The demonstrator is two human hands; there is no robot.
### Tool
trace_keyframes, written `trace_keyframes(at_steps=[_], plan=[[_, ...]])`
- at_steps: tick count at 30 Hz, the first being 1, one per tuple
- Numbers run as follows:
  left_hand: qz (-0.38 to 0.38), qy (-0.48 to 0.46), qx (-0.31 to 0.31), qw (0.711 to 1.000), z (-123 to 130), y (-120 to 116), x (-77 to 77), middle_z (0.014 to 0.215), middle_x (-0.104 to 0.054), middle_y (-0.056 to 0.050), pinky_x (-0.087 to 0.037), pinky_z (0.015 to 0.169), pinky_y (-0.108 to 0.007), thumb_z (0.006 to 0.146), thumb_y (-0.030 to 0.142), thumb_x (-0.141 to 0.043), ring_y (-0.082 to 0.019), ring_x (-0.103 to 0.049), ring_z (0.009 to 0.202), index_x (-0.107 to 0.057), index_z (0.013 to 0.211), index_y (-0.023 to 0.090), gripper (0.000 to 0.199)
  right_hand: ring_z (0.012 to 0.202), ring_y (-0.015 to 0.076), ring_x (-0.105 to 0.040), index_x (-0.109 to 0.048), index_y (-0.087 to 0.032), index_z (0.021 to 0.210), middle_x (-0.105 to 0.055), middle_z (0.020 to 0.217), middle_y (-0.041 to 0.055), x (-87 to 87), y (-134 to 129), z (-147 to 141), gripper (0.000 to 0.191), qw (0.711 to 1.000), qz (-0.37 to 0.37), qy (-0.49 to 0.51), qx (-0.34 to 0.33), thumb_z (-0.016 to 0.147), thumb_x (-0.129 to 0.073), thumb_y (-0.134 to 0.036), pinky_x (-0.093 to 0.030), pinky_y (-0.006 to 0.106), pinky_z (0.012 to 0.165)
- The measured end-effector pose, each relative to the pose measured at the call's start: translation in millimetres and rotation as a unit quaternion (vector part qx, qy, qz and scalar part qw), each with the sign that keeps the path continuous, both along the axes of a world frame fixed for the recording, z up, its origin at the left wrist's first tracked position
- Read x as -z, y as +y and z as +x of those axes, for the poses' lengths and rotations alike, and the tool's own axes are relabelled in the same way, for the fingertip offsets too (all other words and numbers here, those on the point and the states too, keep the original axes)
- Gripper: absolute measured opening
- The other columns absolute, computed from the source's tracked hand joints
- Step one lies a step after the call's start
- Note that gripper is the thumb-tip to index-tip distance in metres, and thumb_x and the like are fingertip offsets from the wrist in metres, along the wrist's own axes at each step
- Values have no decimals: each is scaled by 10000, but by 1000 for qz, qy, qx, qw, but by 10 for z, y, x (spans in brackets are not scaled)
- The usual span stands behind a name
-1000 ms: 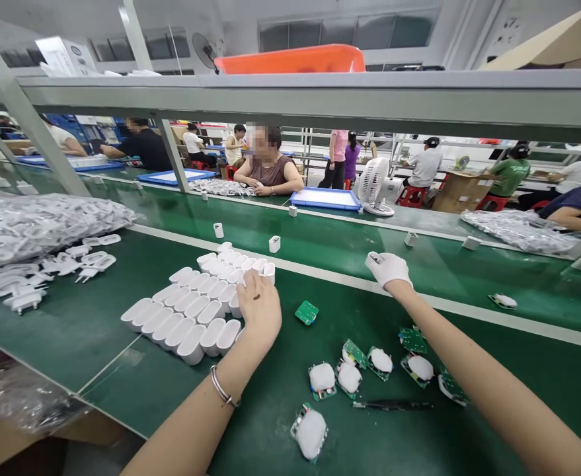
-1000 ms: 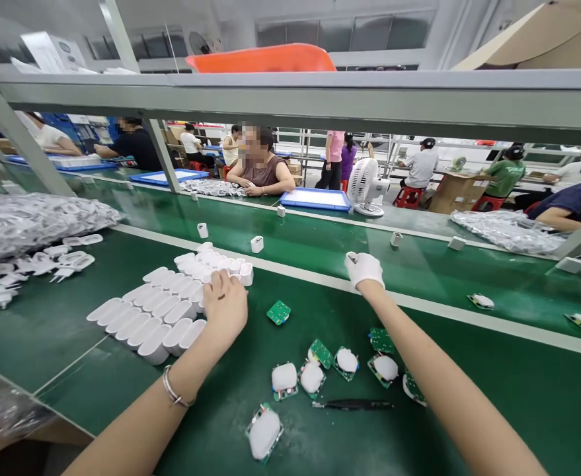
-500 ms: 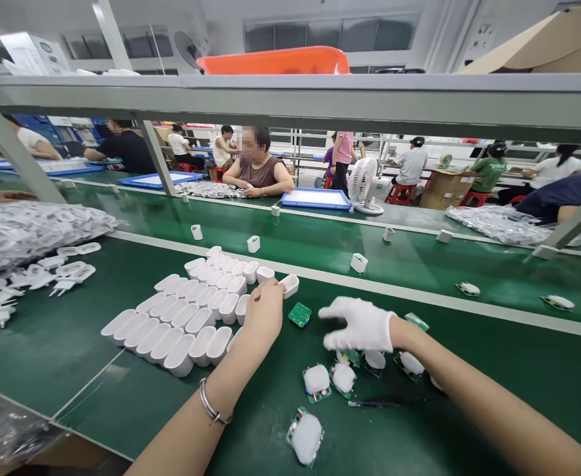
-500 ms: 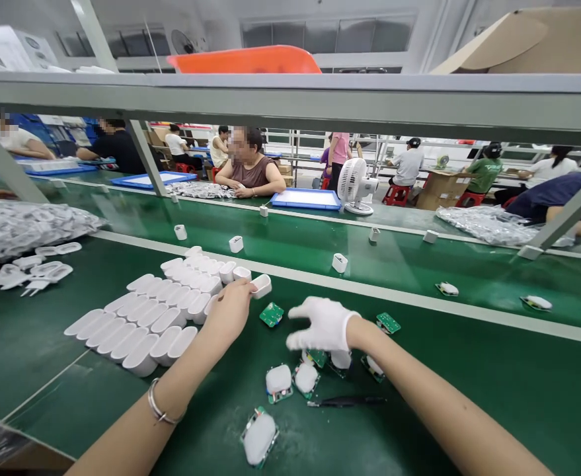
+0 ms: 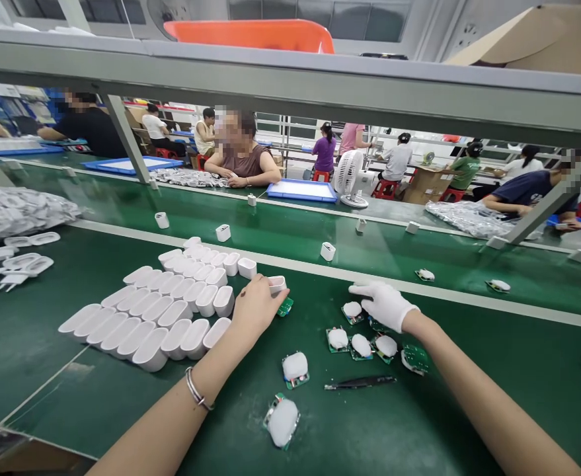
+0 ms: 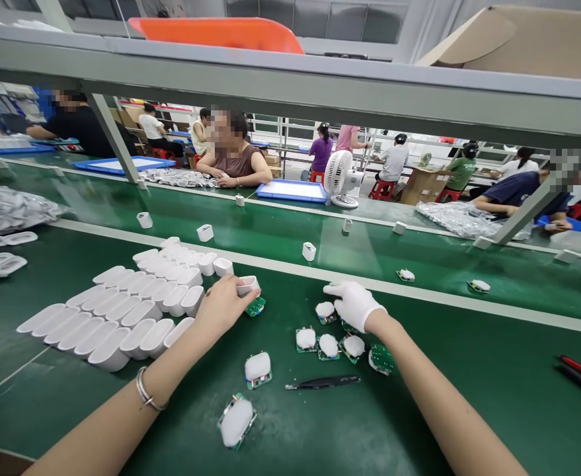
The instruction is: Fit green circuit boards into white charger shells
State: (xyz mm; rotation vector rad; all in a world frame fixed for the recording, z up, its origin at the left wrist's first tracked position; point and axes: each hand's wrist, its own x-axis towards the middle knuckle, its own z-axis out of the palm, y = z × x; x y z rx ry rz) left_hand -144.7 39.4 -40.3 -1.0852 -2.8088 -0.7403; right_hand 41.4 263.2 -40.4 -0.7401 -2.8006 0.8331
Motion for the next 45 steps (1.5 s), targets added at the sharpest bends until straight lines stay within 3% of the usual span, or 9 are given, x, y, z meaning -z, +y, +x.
trace_keyframes(at_steps=[5, 9, 12, 18, 23, 27, 32, 39, 45], plan=[[61, -22, -30, 997, -10, -24, -22, 963, -617, -58, -457, 788, -350, 724, 228, -603, -255, -579, 954, -544, 955, 180, 243, 1078, 250, -586, -562, -230, 1277, -603, 1229, 76, -122, -478, -179, 491, 998, 41, 35, 13, 797, -542, -331, -446, 404, 964], [29, -28, -36, 999, -61, -40, 32, 1145, -583, -123, -439, 834, -388, 709, 176, -606, -322, -515, 1075, -366, 1274, 122, 616, 1212, 258, -488, -510, -317, 1304, -466, 1397, 12, -51, -865, -607, 598, 980, 82, 45, -174, 720, -605, -230, -430, 396, 974], [-6, -37, -28, 999, -115, -32, 118, 1287, -490, -165, -394, 919, -417, 769, 197, -585, -355, -454, 1161, -325, 1345, 84, 642, 1214, 231, -488, -496, -342, 1303, -495, 1369, -3, 37, -990, -938, 668, 958, 79, 23, -275, 677, -624, -147, -434, 355, 959], [-23, -39, -35, 998, -120, -22, 187, 1277, -447, -200, -369, 948, -426, 788, 114, -534, -361, -458, 1140, -354, 1372, 79, 612, 1035, 233, -598, -519, -330, 1279, -652, 1138, 6, 40, -933, -1102, 584, 974, 86, -1, -210, 714, -667, -344, -469, 343, 865], [-17, -42, -10, 999, -10, -3, 222, 1220, -481, -185, -395, 920, -430, 861, 175, -483, -343, -475, 1110, -348, 1384, 110, 545, 1022, 235, -608, -663, -233, 1115, -677, 1094, 59, -55, -525, -879, 332, 988, 104, -45, -104, 871, -457, -321, -444, 329, 886], [18, -48, 15, 999, 61, 33, 281, 1176, -528, -151, -381, 952, -424, 848, 142, -505, -306, -484, 1109, -305, 1388, 117, 577, 1059, 257, -588, -536, -176, 1288, -612, 1208, 115, -59, -296, -725, 466, 992, 116, -59, -5, 851, -493, -331, -441, 343, 885], [83, -92, 17, 992, 90, 64, 343, 1027, -577, -126, -435, 850, -401, 782, 113, -567, -313, -494, 1066, -435, 1202, 101, 440, 923, 281, -639, -537, -193, 1263, -677, 1034, 108, 68, -499, -867, 625, 991, 101, -57, 70, 803, -472, -611, -491, 367, 748], [113, -95, 34, 989, 63, 52, 365, 990, -607, -82, -434, 807, -395, 756, 107, -612, -288, -519, 968, -516, 1076, 158, 338, 979, 284, -630, -611, -204, 1173, -674, 1079, 115, 147, -740, -1137, 427, 995, 86, -31, 36, 787, -536, -370, -482, 381, 825], [173, -107, 66, 977, 128, 117, 438, 1077, -595, -45, -441, 861, -342, 733, 48, -632, -218, -543, 1027, -514, 1099, 203, 415, 1083, 280, -583, -578, -204, 1230, -643, 1173, 79, 144, -592, -886, 705, 998, 60, 2, -24, 554, -739, -325, -454, 374, 925]])
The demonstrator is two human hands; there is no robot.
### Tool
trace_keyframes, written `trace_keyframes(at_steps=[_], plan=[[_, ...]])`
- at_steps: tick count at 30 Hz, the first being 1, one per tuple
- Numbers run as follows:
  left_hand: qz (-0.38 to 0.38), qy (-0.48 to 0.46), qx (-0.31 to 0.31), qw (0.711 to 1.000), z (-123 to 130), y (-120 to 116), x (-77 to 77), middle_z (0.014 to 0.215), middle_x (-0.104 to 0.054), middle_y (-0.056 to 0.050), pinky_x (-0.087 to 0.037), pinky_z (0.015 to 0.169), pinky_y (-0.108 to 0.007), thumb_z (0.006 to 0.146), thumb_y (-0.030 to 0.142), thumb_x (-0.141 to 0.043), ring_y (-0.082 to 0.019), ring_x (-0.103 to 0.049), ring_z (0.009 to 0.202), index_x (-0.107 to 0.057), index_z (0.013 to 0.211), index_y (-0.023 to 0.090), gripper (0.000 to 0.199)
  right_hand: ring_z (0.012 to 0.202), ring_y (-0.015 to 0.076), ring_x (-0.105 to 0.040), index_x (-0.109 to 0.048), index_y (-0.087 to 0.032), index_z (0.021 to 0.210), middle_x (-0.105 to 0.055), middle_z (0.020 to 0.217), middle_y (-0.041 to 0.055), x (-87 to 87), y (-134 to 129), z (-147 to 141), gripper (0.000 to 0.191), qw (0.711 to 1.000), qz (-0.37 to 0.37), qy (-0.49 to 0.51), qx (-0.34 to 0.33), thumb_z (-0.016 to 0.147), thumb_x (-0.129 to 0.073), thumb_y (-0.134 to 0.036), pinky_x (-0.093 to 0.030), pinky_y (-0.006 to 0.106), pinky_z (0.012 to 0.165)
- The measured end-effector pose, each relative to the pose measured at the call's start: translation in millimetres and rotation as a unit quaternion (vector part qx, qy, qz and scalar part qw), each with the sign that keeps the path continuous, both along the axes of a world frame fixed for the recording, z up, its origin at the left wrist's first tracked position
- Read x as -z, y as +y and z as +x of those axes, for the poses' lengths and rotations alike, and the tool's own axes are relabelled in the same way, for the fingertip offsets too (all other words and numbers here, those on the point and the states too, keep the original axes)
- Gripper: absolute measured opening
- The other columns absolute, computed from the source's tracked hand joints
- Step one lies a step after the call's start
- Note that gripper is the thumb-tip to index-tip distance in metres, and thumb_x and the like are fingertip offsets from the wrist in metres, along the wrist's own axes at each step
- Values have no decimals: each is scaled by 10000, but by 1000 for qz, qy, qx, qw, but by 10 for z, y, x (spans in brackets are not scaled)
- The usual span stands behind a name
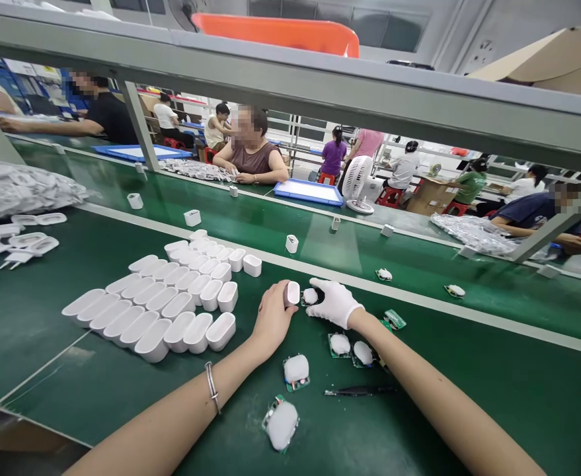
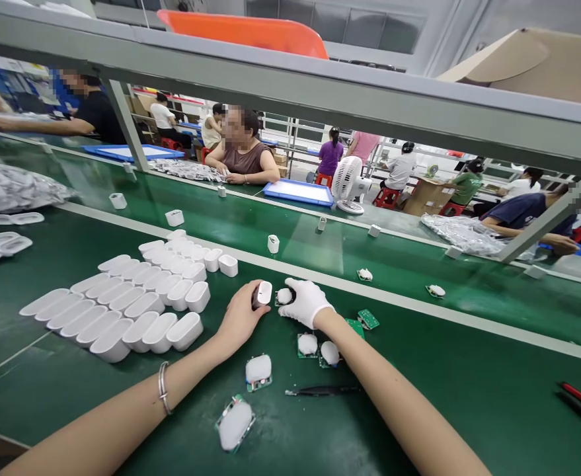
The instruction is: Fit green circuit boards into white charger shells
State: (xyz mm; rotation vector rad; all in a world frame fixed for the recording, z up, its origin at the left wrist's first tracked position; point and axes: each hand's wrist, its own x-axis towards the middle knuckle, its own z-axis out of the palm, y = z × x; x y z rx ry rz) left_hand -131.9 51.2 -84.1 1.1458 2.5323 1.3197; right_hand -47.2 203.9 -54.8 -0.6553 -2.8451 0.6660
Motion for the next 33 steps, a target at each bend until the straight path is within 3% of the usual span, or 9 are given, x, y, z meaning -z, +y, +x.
trace_keyframes(at_steps=[6, 11, 13, 15, 22, 26, 28, 31, 33], plan=[[86, -49, 28, 995, 51, 32, 40, 1094, -586, -35, -483, 837, -328, 698, -7, -624, -200, -577, 997, -550, 1083, 220, 453, 759, 187, -657, -631, -199, 924, -697, 840, 26, -79, -62, 162, 343, 997, -37, 64, 33, 606, -686, -314, -531, 324, 754], [126, -73, 81, 986, 148, 17, -36, 1139, -569, -30, -517, 832, -317, 703, 11, -613, -193, -578, 1009, -588, 1088, 243, 451, 833, 169, -650, -611, -227, 893, -653, 962, 45, -192, -160, 503, 222, 963, -90, 253, -26, 692, -656, -311, -556, 310, 778], [137, -71, 101, 983, 197, 7, -73, 1154, -559, -28, -533, 821, -305, 713, 28, -604, -189, -574, 1023, -594, 1092, 253, 441, 861, 188, -642, -629, -246, 903, -645, 973, 54, -181, -170, 600, 208, 948, -53, 311, -50, 713, -660, -326, -553, 342, 799], [152, -64, 107, 981, 229, -7, -103, 1156, -552, -23, -550, 788, -282, 722, 36, -592, -183, -571, 1033, -591, 1099, 260, 439, 874, 202, -635, -645, -261, 906, -649, 955, 56, -141, -168, 649, 197, 951, 17, 302, -63, 727, -663, -341, -545, 361, 810], [170, -17, 99, 980, 250, -49, -127, 1151, -538, -5, -555, 771, -235, 714, -11, -575, -159, -560, 1038, -590, 1109, 272, 486, 910, 205, -629, -641, -231, 1031, -638, 1023, 90, 21, -136, 607, 223, 947, 103, 276, -127, 838, -575, -320, -540, 349, 818], [166, -16, 100, 981, 254, -49, -129, 1158, -532, -7, -559, 772, -240, 709, -15, -569, -165, -550, 1056, -595, 1110, 274, 495, 925, 212, -626, -664, -250, 1007, -646, 1036, 83, -55, -197, 599, 208, 956, 127, 221, -147, 860, -527, -306, -542, 347, 797], [178, -42, 100, 978, 257, -45, -140, 1150, -535, -12, -570, 746, -234, 706, -15, -559, -164, -558, 1038, -602, 1097, 264, 482, 1037, 245, -592, -646, -269, 1084, -616, 1147, 92, -125, -254, 627, 279, 956, 138, 225, -127, 822, -590, -347, -521, 384, 858], [198, -83, 100, 972, 272, -45, -159, 1140, -542, -19, -584, 721, -234, 710, 11, -560, -169, -570, 1019, -613, 1080, 255, 446, 1237, 282, -464, -516, -260, 1288, -475, 1363, 117, -177, -331, 655, 535, 956, 80, 270, -86, 790, -626, -423, -413, 462, 1014], [206, -88, 116, 968, 287, -48, -165, 1152, -547, -20, -586, 729, -235, 719, 36, -568, -176, -566, 1039, -617, 1085, 259, 432, 1239, 272, -472, -428, -248, 1363, -449, 1395, 121, -151, -368, 629, 595, 959, -42, 273, -56, 821, -580, -441, -395, 475, 1029]])
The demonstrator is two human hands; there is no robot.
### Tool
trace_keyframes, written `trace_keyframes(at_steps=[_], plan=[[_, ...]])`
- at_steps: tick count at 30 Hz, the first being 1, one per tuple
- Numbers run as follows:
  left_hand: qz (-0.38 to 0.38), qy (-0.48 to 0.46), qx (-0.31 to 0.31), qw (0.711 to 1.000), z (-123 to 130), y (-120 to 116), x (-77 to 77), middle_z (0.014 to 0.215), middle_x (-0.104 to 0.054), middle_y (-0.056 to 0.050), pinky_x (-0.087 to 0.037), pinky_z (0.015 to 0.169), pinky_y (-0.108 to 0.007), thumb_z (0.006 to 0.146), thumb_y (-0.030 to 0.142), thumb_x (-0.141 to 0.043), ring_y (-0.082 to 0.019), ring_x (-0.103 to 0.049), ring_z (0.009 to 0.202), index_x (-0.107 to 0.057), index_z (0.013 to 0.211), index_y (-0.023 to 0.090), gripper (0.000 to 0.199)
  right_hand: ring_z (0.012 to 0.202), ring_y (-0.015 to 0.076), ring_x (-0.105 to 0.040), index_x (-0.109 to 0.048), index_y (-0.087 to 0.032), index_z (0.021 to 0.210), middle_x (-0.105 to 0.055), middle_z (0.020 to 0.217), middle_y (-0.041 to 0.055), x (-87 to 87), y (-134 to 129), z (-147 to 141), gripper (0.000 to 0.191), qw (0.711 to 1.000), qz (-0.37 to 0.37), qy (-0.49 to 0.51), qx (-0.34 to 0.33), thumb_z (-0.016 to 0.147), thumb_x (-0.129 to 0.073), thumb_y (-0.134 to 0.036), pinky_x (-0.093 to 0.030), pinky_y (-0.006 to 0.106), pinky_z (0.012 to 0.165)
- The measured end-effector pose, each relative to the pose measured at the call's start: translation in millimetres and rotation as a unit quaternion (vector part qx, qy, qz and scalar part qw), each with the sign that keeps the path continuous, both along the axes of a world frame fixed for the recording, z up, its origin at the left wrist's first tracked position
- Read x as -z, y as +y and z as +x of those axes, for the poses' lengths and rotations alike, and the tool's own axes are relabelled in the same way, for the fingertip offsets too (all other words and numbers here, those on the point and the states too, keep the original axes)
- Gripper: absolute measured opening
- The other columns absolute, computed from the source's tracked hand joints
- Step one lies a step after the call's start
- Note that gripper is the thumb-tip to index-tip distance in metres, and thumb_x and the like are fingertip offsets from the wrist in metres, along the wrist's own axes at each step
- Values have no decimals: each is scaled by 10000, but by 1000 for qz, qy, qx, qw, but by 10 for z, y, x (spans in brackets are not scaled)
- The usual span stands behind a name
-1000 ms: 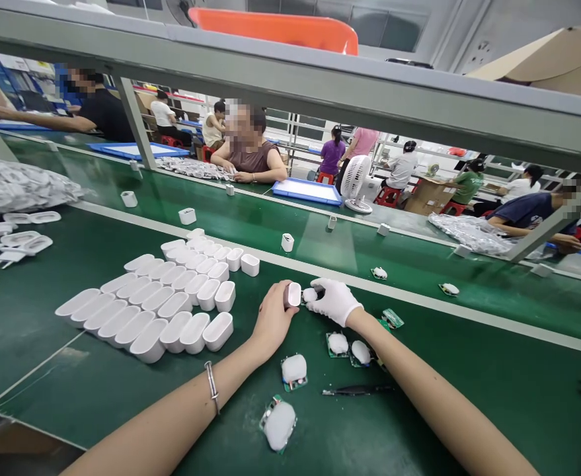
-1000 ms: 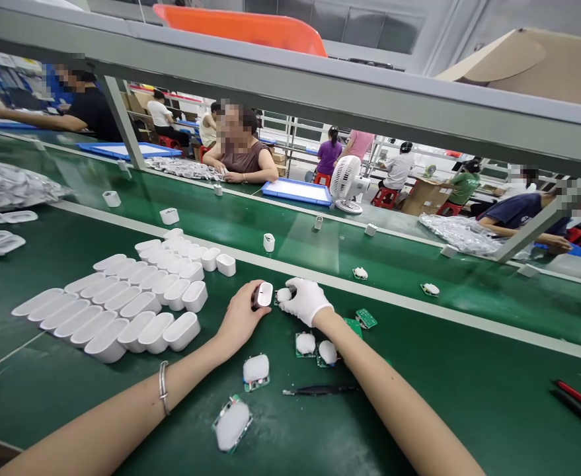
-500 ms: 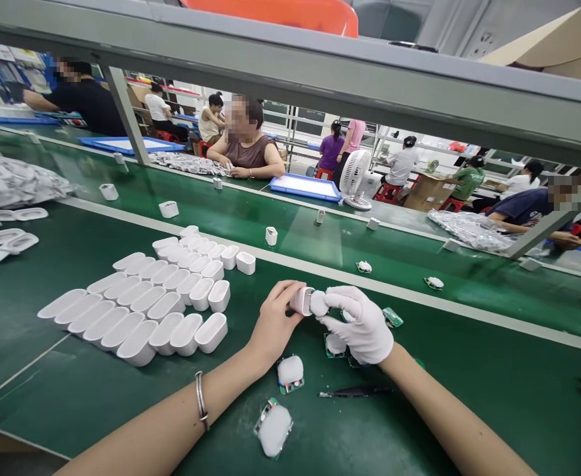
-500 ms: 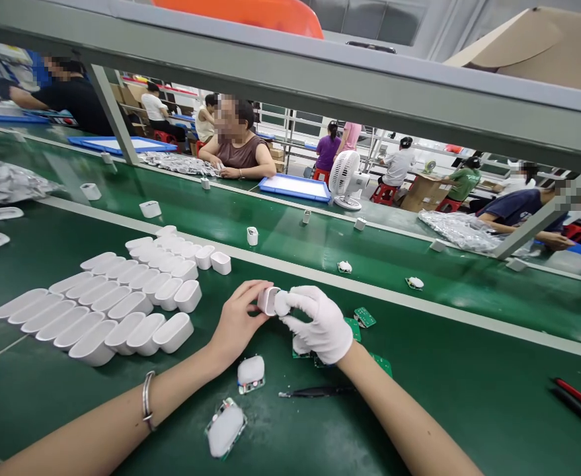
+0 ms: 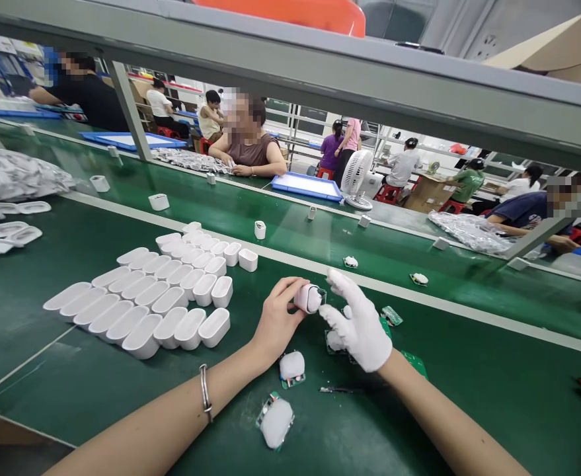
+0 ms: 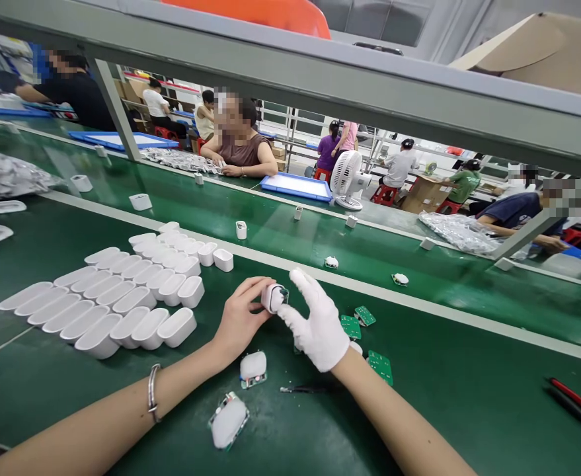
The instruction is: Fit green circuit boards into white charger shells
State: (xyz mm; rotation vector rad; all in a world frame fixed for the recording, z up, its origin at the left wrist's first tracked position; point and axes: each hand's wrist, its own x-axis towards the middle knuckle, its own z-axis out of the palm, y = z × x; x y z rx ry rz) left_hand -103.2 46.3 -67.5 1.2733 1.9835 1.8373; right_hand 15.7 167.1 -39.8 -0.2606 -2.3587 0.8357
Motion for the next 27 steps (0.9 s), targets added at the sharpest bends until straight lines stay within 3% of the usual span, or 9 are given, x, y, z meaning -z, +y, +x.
trace_keyframes(at_steps=[3, 5, 7, 10, 14, 17, 21, 23, 27], plan=[[16, 5, 32, 999, 18, -4, -2, 1174, -554, -23, -581, 725, -229, 740, 83, -584, -182, -564, 1049, -614, 1106, 261, 408, 1118, 253, -578, -379, -213, 1391, -574, 1267, 126, 68, -7, -99, 692, 973, -216, -58, -52, 793, -587, -492, -469, 439, 953], [22, 0, 41, 999, 28, -1, -6, 1180, -556, -28, -577, 715, -230, 747, 110, -597, -184, -570, 1032, -608, 1111, 254, 392, 1046, 242, -616, -371, -171, 1387, -631, 1171, 128, 65, 68, -176, 769, 950, -289, -82, -83, 749, -617, -523, -504, 402, 899], [26, -10, 43, 999, 42, 6, -12, 1189, -546, -37, -570, 747, -243, 754, 133, -604, -185, -573, 1026, -592, 1128, 249, 392, 1010, 213, -630, -363, -163, 1384, -623, 1182, 121, 1, 245, -255, 707, 959, -258, -108, -43, 810, -519, -547, -526, 354, 847], [35, -50, 72, 996, 62, 23, -9, 1221, -511, -61, -546, 823, -275, 792, 186, -577, -186, -576, 1025, -546, 1181, 242, 395, 1094, 206, -585, -370, -167, 1380, -534, 1303, 131, -126, 668, -419, 570, 975, -126, -153, 102, 911, -328, -489, -494, 344, 889], [46, -127, 144, 980, 45, 43, 31, 1194, -480, -72, -531, 783, -291, 796, 182, -506, -144, -593, 831, -511, 1219, 225, 425, 1254, 338, -428, -393, -179, 1373, -333, 1448, 182, -101, 1155, -762, 689, 959, -38, -208, 192, 773, -613, -437, -341, 475, 1025], [47, -161, 178, 970, 6, 47, 56, 1158, -485, -73, -500, 774, -294, 756, 172, -510, -141, -561, 787, -517, 1224, 205, 468, 1198, 305, -481, -539, -191, 1229, -466, 1350, 138, 24, 1267, -1003, 492, 950, 3, -254, 184, 778, -650, -354, -356, 493, 1003], [42, -169, 185, 967, -28, 50, 64, 1176, -495, -87, -447, 894, -339, 826, 309, -528, -208, -535, 973, -525, 1232, 196, 422, 1077, 227, -559, -634, -147, 1020, -608, 1150, 97, 65, 1179, -1119, 238, 945, 29, -278, 170, 854, -583, -309, -413, 467, 958], [42, -171, 188, 966, -29, 51, 68, 1213, -481, -84, -430, 932, -353, 838, 345, -542, -236, -502, 1070, -532, 1241, 218, 423, 1049, 210, -579, -642, -172, 1060, -625, 1126, 93, 21, 1069, -1042, 254, 951, 36, -270, 150, 837, -579, -274, -422, 403, 964], [40, -199, 189, 961, -13, 60, 85, 1327, -415, -63, -398, 996, -352, 816, 321, -590, -253, -436, 1198, -545, 1252, 271, 442, 1053, 175, -578, -554, -243, 1253, -586, 1226, 43, -115, 774, -563, 545, 964, 43, -256, 51, 722, -664, -291, -470, 271, 903]])
